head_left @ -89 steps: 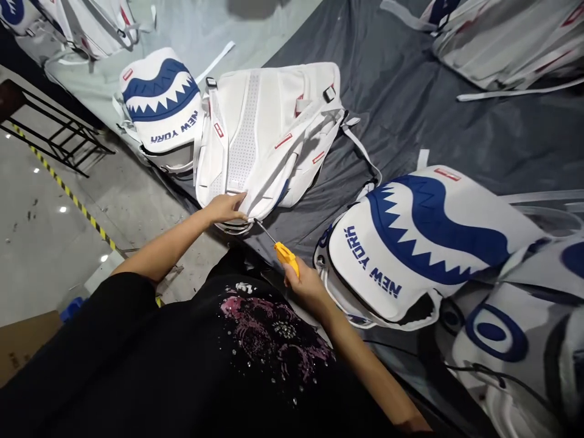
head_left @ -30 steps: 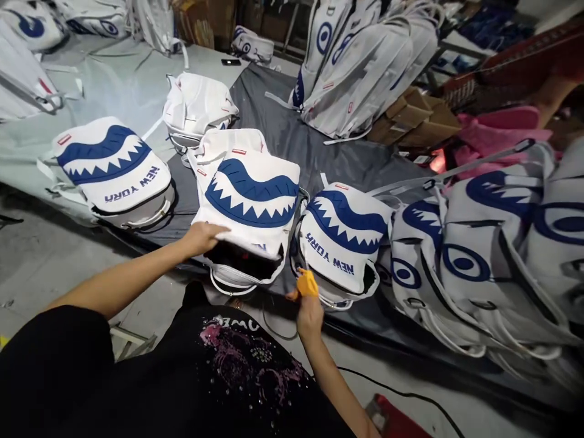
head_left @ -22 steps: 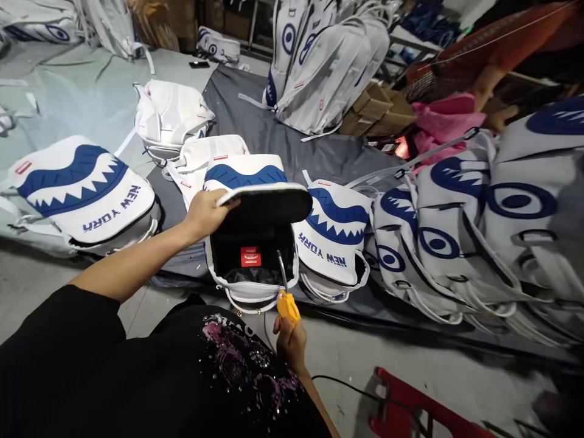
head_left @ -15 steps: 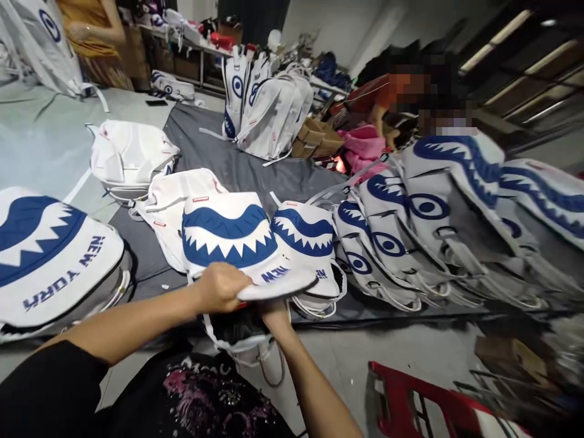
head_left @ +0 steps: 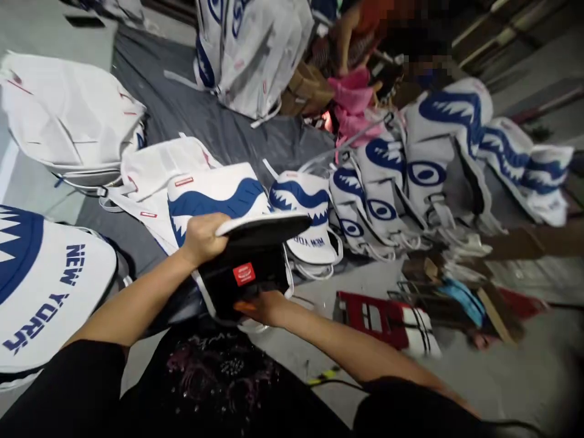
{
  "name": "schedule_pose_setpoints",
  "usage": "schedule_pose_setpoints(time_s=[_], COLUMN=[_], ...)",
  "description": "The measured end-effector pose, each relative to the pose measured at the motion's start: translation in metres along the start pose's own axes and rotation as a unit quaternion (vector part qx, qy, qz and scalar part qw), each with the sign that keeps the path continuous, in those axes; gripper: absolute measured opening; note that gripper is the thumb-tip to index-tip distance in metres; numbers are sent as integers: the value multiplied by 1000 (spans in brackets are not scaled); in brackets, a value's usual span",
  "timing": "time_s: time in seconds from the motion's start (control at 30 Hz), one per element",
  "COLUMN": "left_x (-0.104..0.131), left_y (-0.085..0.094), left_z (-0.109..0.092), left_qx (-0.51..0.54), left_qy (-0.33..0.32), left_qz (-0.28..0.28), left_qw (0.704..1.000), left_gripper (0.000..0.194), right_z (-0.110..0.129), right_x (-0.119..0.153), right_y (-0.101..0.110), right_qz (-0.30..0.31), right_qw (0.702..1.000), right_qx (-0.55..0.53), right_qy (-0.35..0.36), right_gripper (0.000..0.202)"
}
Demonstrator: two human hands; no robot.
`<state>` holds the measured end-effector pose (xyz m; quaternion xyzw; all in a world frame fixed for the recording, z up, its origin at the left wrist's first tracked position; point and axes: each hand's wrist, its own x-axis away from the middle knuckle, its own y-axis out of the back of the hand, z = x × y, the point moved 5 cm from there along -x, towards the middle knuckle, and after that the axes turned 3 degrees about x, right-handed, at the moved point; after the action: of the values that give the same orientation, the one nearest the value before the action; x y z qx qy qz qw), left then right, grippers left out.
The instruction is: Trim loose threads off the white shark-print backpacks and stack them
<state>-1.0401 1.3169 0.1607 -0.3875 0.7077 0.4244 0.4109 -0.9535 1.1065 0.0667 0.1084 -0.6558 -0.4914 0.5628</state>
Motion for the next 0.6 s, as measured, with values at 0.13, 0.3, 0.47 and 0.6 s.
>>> schedule_pose_setpoints(time_s=[0.13,0.3,0.47,0.6], left_x=[13,11,14,22], left_y=[-10,-21,-33,-49], left_z=[11,-4,6,7], left_qx=[3,43,0,-6], left_qy=[162,194,247,262], left_qz=[22,63,18,1], left_qw=[987,978,969,965], left_gripper=[13,11,15,13], right_z=[-44,-87,-111,-121], right_x=[43,-6,-14,40], right_y=[5,65,7,-51], right_qz=[51,-191,-111,52], right_qw=[987,941,945,936], right_qx=[20,-15,-57,-157], right_qy=[-149,-280,-303,-311], right_gripper=[55,52,50,53])
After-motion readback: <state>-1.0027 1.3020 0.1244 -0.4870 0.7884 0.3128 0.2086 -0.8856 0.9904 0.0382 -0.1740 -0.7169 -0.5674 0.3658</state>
